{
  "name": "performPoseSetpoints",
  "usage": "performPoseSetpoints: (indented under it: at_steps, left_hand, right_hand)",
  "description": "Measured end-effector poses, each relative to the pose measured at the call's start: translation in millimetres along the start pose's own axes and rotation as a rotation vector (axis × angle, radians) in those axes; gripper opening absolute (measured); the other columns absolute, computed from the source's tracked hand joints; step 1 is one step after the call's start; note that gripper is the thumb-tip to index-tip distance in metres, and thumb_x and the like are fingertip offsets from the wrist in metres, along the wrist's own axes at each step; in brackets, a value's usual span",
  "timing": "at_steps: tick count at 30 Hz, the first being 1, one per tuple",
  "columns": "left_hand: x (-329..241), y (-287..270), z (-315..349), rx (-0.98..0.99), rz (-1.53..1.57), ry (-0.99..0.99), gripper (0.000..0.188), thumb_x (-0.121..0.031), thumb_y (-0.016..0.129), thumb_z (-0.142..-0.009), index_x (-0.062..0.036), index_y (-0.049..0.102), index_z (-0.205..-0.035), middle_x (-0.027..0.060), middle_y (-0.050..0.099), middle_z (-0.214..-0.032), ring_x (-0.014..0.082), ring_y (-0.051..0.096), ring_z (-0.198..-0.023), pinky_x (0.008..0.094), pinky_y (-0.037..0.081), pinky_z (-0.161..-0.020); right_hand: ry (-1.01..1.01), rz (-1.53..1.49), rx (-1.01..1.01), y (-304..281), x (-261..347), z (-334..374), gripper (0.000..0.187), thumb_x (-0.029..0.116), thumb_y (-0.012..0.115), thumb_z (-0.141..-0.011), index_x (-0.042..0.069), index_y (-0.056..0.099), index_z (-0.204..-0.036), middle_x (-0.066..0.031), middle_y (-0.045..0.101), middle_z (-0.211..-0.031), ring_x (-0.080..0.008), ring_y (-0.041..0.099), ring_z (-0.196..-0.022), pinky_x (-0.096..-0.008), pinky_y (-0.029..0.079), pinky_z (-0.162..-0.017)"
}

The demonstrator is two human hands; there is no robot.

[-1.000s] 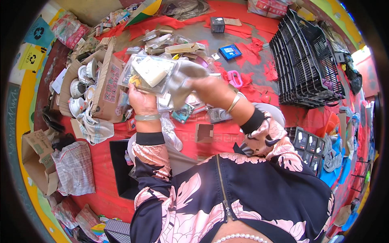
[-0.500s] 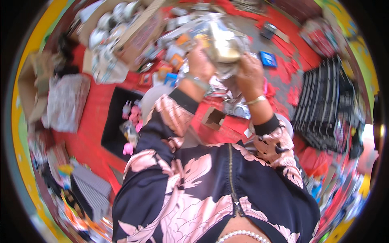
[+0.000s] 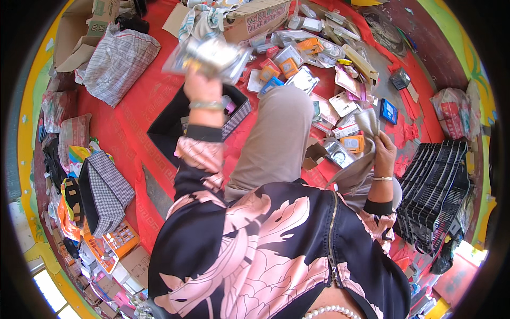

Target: The person sorts through a pile of items on the floor, picking up a small box, a rabbit-shaped object, and several packaged goods, wiping them with a cloth before placing some into a cardboard box.

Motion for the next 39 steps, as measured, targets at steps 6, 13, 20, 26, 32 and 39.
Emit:
performPoseSetpoints:
  at_steps: [6, 13, 20, 26, 32, 39]
  left_hand:
    - [-39.4, -185.6, 59.6, -0.092, -1.970, -0.010, 0.035, -0.036, 0.059, -0.079, -0.0060, 0.068, -0.095, 0.0187, 0.065, -0.087, 0.0332, 0.062, -0.089, 0.0362, 0.047, -0.076]
    - [-13.3, -363.0, 68.3, -0.555, -1.533, -0.241, 0.048, -0.040, 0.059, -0.082, 0.0008, 0.060, -0.107, 0.0128, 0.064, -0.102, 0.0235, 0.062, -0.094, 0.0299, 0.049, -0.077]
    - [1.2, -211.7, 72.6, -0.297, -2.297, -0.740, 0.030, -0.022, 0.050, -0.086, -0.0032, 0.060, -0.108, 0.0160, 0.061, -0.108, 0.0269, 0.060, -0.099, 0.0353, 0.048, -0.080]
    - [85.5, -113.4, 11.8, -0.411, -0.728, -0.157, 0.029, -0.018, 0.044, -0.085, 0.0032, 0.062, -0.094, 0.0164, 0.062, -0.086, 0.0236, 0.058, -0.077, 0.0337, 0.046, -0.071]
    - [225.0, -70.5, -22.4, 0.381, -1.433, -0.120, 0.034, -0.021, 0.059, -0.079, 0.0003, 0.060, -0.105, 0.0184, 0.063, -0.100, 0.0302, 0.061, -0.093, 0.0348, 0.046, -0.082]
    - [338.2, -120.1, -39.4, 0.308, -1.769, -0.717, 0.077, -0.010, 0.072, -0.067, -0.0013, 0.032, -0.133, 0.0225, 0.049, -0.124, 0.0321, 0.048, -0.117, 0.0354, 0.038, -0.098]
  right_hand:
    - [0.179, -0.065, -0.064, -12.7, -15.9, 16.2, 0.022, 0.002, 0.057, -0.084, -0.004, 0.063, -0.104, -0.0022, 0.063, -0.090, -0.0079, 0.056, -0.079, -0.0193, 0.044, -0.070]
    - [0.228, -0.050, -0.037, 1.7, -16.2, 17.2, 0.021, 0.003, 0.057, -0.083, -0.003, 0.063, -0.103, -0.0011, 0.063, -0.087, -0.0067, 0.056, -0.074, -0.0187, 0.044, -0.065]
    - [0.301, 0.003, -0.030, -8.5, -47.4, 17.2, 0.024, 0.002, 0.056, -0.084, -0.004, 0.062, -0.106, -0.0025, 0.063, -0.093, -0.0083, 0.057, -0.081, -0.0198, 0.045, -0.072]
    - [0.360, -0.047, -0.030, 7.9, -29.0, 16.9, 0.023, 0.002, 0.056, -0.083, -0.005, 0.062, -0.104, -0.0011, 0.062, -0.089, -0.0068, 0.055, -0.078, -0.0192, 0.044, -0.070]
    - [0.386, 0.083, 0.084, 17.8, -24.2, 7.3, 0.023, 0.004, 0.056, -0.083, -0.005, 0.062, -0.104, -0.0008, 0.062, -0.088, -0.0066, 0.055, -0.077, -0.0197, 0.044, -0.069]
    - [0.447, 0.140, 0.088, 17.8, -6.2, 2.5, 0.023, 0.003, 0.056, -0.083, -0.005, 0.061, -0.104, -0.0019, 0.063, -0.087, -0.0070, 0.056, -0.078, -0.0207, 0.045, -0.069]
Point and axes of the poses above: each hand's wrist, its own z-axis away from the middle knuckle, its own y-axis out of the palm, x = y × z, the point moved 5 cm from there along -z, towards the middle knuckle
